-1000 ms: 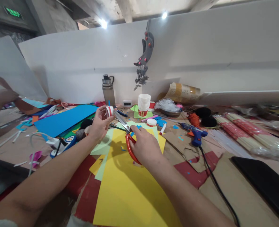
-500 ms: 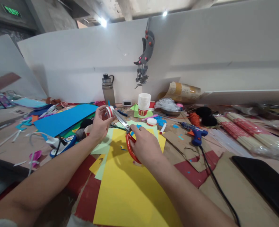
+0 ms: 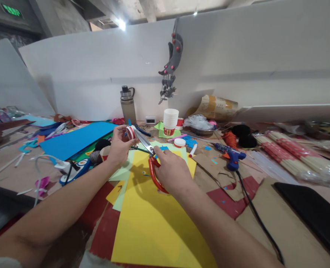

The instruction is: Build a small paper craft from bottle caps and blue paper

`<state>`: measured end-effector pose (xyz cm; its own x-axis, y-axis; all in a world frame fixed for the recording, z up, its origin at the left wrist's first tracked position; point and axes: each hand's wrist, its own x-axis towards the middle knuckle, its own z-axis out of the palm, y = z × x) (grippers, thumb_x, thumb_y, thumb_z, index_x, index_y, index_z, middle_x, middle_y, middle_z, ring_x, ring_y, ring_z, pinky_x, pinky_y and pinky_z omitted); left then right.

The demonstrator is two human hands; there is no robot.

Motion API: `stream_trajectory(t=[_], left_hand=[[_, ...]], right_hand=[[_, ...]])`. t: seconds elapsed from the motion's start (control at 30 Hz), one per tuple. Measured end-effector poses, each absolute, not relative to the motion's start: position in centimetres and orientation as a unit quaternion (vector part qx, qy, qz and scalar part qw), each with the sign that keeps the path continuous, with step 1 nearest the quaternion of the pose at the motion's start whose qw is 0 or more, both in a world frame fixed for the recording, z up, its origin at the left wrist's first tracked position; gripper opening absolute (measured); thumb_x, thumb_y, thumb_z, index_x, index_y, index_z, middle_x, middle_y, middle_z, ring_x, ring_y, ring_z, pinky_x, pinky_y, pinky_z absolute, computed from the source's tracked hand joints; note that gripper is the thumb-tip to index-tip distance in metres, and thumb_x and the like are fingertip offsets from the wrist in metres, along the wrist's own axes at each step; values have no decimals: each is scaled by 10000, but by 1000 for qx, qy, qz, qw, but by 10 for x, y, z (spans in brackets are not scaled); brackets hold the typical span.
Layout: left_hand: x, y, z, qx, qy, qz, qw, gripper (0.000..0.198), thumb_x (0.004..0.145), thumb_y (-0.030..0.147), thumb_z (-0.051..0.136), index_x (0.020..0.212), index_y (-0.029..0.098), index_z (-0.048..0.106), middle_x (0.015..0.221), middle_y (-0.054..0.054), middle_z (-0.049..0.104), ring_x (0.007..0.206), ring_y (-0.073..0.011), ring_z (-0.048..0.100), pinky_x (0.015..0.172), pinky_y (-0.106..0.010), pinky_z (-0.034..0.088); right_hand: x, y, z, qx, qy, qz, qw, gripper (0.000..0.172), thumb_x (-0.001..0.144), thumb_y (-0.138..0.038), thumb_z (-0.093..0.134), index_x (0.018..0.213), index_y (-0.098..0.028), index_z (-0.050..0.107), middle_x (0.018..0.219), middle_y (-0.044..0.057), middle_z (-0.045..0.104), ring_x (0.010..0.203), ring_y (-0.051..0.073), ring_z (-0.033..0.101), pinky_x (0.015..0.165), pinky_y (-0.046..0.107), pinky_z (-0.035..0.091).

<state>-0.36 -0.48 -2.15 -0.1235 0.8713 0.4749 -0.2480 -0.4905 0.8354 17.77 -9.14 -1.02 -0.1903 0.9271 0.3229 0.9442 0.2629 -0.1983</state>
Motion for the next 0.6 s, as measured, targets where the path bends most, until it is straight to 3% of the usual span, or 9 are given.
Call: stream_trajectory(t=[0.6], left_hand=[[-3,-1,-26,530,322,693,367,595,510,182,880,972,220,506,977,2,637,883,-157,648,835,-315,519]], right_hand=[[176,-91,-14,-622,-754,-69,196,363,885,-305,533,1236,-250,603,939,69,736,805,240,681,587,298,307]])
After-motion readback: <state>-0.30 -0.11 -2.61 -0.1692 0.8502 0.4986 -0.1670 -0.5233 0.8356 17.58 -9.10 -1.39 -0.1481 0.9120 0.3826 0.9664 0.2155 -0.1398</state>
